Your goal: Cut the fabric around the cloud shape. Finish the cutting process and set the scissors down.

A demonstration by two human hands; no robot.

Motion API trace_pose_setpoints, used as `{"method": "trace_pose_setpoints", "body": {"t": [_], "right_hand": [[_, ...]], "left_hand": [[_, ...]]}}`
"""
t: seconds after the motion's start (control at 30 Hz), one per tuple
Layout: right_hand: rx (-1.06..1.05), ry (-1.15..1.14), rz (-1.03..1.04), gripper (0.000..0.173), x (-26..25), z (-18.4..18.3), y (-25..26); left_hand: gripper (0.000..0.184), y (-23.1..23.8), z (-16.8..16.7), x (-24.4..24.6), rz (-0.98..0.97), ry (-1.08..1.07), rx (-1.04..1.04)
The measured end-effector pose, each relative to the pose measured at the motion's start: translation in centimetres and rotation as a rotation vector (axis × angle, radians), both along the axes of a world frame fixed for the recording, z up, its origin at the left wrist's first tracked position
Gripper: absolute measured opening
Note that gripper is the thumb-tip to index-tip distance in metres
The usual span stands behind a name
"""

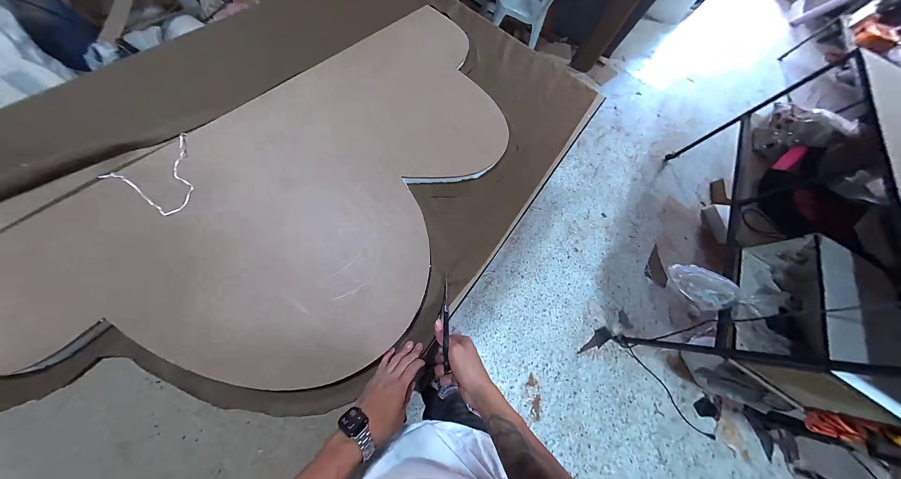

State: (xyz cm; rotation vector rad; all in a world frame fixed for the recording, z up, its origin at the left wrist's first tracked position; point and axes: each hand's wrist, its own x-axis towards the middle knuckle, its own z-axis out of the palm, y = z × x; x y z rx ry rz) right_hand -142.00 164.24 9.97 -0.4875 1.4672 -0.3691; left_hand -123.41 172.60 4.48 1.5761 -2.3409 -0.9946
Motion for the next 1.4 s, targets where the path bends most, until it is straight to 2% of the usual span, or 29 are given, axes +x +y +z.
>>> {"method": "trace_pose_setpoints", "body": {"t": [0.13, 0.33, 0.43, 0.57, 0.7, 0.83, 0.93, 1.03, 1.1, 1.33, 1.4], "right_hand": [[0.020, -0.036, 0.053, 0.058, -0.6, -0.1, -1.0], [0.046, -0.044, 0.007, 0.058, -0.2, -0.4, -1.0], [0.038, -0.024, 0.003, 0.055, 0.1, -0.6, -1.7], [0.021, 0.002, -0.014, 0.053, -0.4, -0.4, -1.3], [0.009, 0.007, -0.002, 0.051, -0.7, -0.1, -2.9], [-0.001, 0.023, -0.034, 0.048, -1.0, 0.9, -3.6], [0.010, 0.019, -0.042, 0.049, -1.3, 1.2, -4.2], [0.016, 0.023, 0.019, 0.047, -1.7, 1.0, -5.3], [-0.016, 0.056, 0.051, 0.044, -2.0, 0.5, -5.9], [-0.020, 0.093, 0.163, 0.046, -3.2, 0.3, -7.4], [-0.043, 0.109, 0.135, 0.043, -3.2, 0.2, -8.2]], "left_hand": [[0.037, 0.6, 0.1, -0.9, 0.077, 0.017, 0.031], [0.034, 1.1, 0.2, -1.5, 0.145, 0.056, 0.062], [0.035, 0.8, 0.3, -1.6, 0.136, 0.029, 0.074], [0.034, -0.8, 2.4, -1.4, 0.076, -0.049, 0.155], [0.041, -4.1, 4.3, -2.7, 0.088, -0.003, 0.312], [0.047, -5.3, 2.2, -4.5, 0.082, 0.034, 0.074], [0.064, -7.3, 0.3, -5.9, 0.058, 0.040, -0.047], [0.079, -8.8, -0.5, -7.0, 0.023, -0.039, 0.076], [0.080, -9.0, -0.4, -7.3, 0.022, -0.073, 0.111], [0.089, -8.9, 0.0, -6.6, -0.015, -0.108, 0.082], [0.092, -8.9, 0.1, -6.8, -0.017, -0.119, 0.096]]}}
